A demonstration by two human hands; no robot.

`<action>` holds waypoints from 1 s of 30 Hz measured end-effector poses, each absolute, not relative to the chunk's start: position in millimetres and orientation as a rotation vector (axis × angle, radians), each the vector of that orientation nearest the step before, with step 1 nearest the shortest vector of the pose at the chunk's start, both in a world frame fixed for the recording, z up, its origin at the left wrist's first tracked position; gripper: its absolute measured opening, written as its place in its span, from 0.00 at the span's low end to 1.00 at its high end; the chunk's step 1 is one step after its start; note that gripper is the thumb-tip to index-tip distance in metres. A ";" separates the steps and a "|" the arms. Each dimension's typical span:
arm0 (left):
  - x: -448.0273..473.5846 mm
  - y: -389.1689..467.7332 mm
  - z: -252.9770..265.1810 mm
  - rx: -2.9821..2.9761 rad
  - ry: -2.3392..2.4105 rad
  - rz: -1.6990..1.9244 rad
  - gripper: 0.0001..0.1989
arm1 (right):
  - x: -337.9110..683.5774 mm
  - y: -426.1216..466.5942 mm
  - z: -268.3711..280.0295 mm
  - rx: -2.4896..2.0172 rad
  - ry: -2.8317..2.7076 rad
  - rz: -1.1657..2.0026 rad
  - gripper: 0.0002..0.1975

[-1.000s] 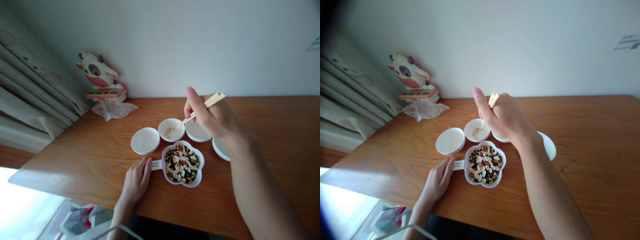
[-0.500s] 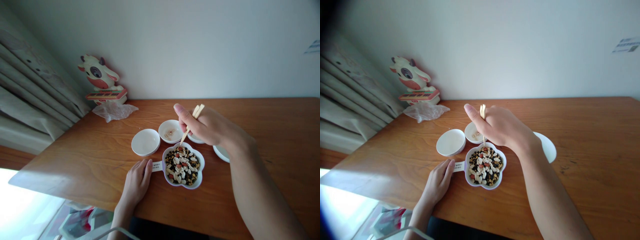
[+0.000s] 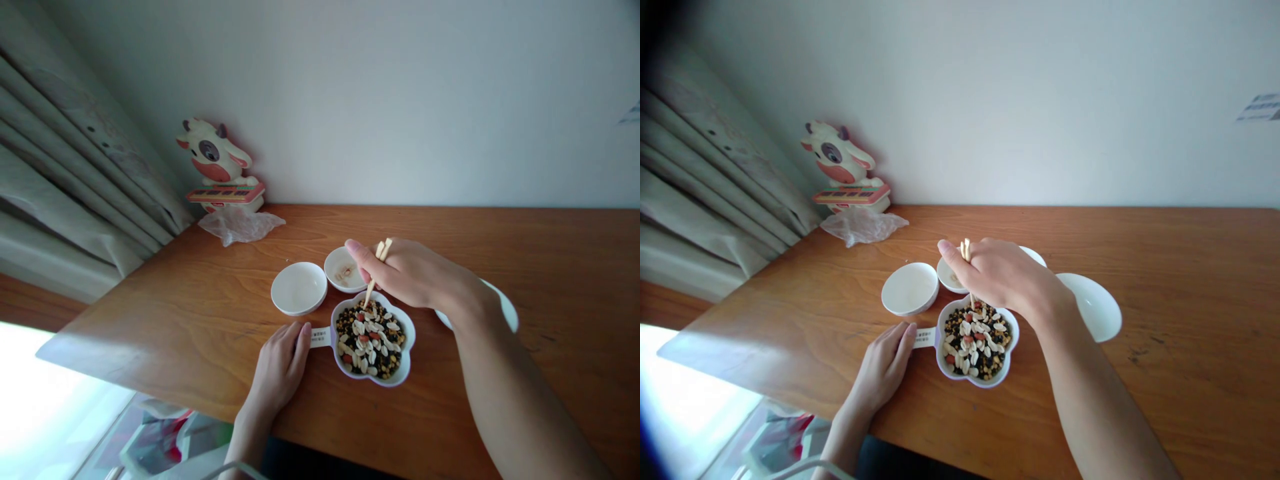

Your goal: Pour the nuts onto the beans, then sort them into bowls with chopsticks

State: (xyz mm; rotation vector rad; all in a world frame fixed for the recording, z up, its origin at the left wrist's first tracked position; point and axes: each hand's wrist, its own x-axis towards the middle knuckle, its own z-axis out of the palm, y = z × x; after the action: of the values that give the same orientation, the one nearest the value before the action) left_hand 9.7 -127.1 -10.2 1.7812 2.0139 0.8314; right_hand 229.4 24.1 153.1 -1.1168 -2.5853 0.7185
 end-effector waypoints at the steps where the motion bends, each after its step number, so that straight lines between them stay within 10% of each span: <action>1: 9.7 -127.1 -10.2 1.782 2.014 0.833 0.17 | 228.6 24.1 152.6 -1.123 -2.589 0.715 0.34; 30: 12.3 -127.9 -2.1 1.799 2.018 0.808 0.18 | 218.2 24.4 152.7 -1.186 -2.597 0.600 0.38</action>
State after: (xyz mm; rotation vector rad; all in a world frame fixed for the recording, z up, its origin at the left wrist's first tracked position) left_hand 12.3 -127.9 -2.1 1.7989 2.0177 0.8076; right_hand 218.2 24.4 152.7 -1.1864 -2.5975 0.6002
